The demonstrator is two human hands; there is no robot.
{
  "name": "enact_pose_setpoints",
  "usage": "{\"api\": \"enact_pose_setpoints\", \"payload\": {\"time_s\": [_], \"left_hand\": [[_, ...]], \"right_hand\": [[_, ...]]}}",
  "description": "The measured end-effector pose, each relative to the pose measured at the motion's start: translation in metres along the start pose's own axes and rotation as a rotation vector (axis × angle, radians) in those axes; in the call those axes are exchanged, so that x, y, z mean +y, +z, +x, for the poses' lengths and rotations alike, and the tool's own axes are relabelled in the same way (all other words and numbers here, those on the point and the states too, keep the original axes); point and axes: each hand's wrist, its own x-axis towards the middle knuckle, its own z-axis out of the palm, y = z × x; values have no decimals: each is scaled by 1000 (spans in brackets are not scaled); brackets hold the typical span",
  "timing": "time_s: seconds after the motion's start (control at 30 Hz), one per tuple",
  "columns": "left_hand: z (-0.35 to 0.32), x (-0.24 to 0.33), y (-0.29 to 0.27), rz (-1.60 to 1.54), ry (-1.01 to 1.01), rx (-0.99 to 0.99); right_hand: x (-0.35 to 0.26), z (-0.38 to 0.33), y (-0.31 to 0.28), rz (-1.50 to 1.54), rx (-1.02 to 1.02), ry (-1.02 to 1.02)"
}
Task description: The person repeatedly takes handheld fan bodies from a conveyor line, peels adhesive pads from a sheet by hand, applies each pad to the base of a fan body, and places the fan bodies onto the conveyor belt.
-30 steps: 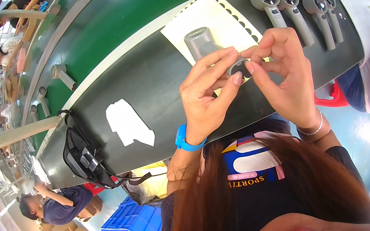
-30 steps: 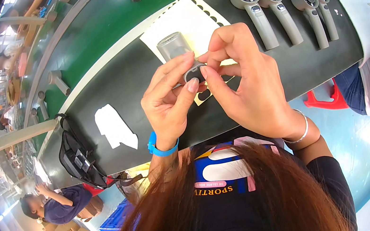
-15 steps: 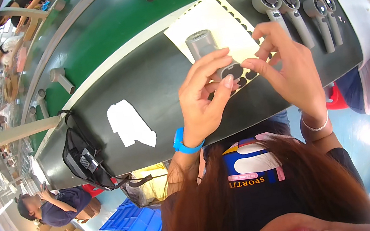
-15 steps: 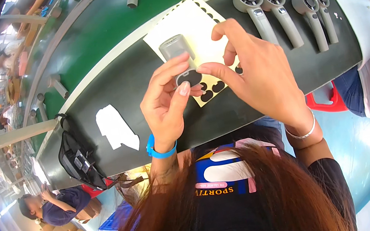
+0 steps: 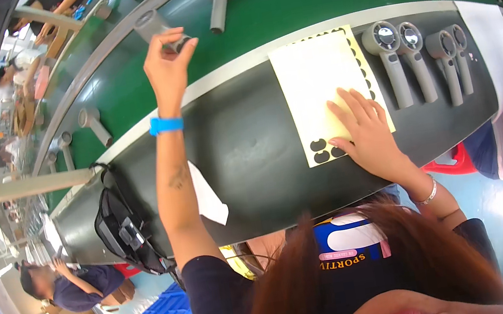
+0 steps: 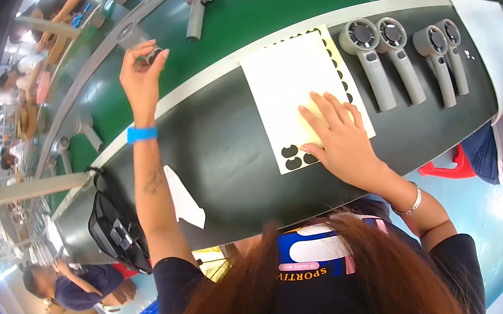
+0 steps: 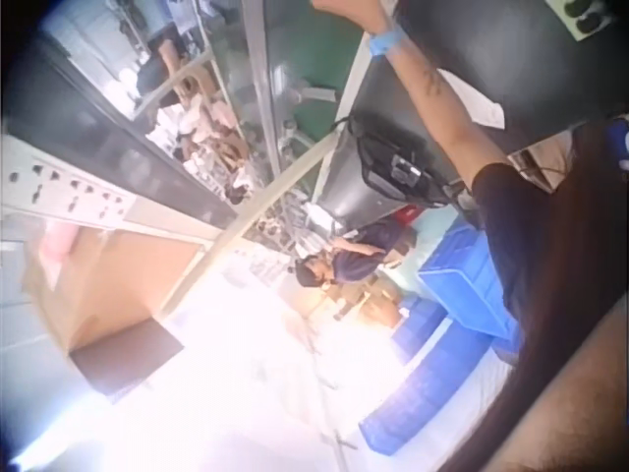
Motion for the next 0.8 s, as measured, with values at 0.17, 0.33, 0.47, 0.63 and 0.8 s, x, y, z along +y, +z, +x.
{"api": "enact_pose_setpoints", "payload": {"time_s": [0.17, 0.33, 0.47, 0.63, 0.8], "left_hand": [[29, -88, 2, 229, -30, -129], [21, -82, -3, 227, -180, -179], [-4, -38, -2, 527, 248, 35], [-77, 59, 52, 106, 224, -620], [-113, 72, 85, 317, 282, -678]], "right_hand": [[-5, 17, 9, 42, 49, 28], [15, 17, 11, 178, 9, -37], [9, 8, -2, 351, 178, 18], [-29, -2, 14, 395, 224, -11], [-35, -4, 20, 404, 139, -6]]}}
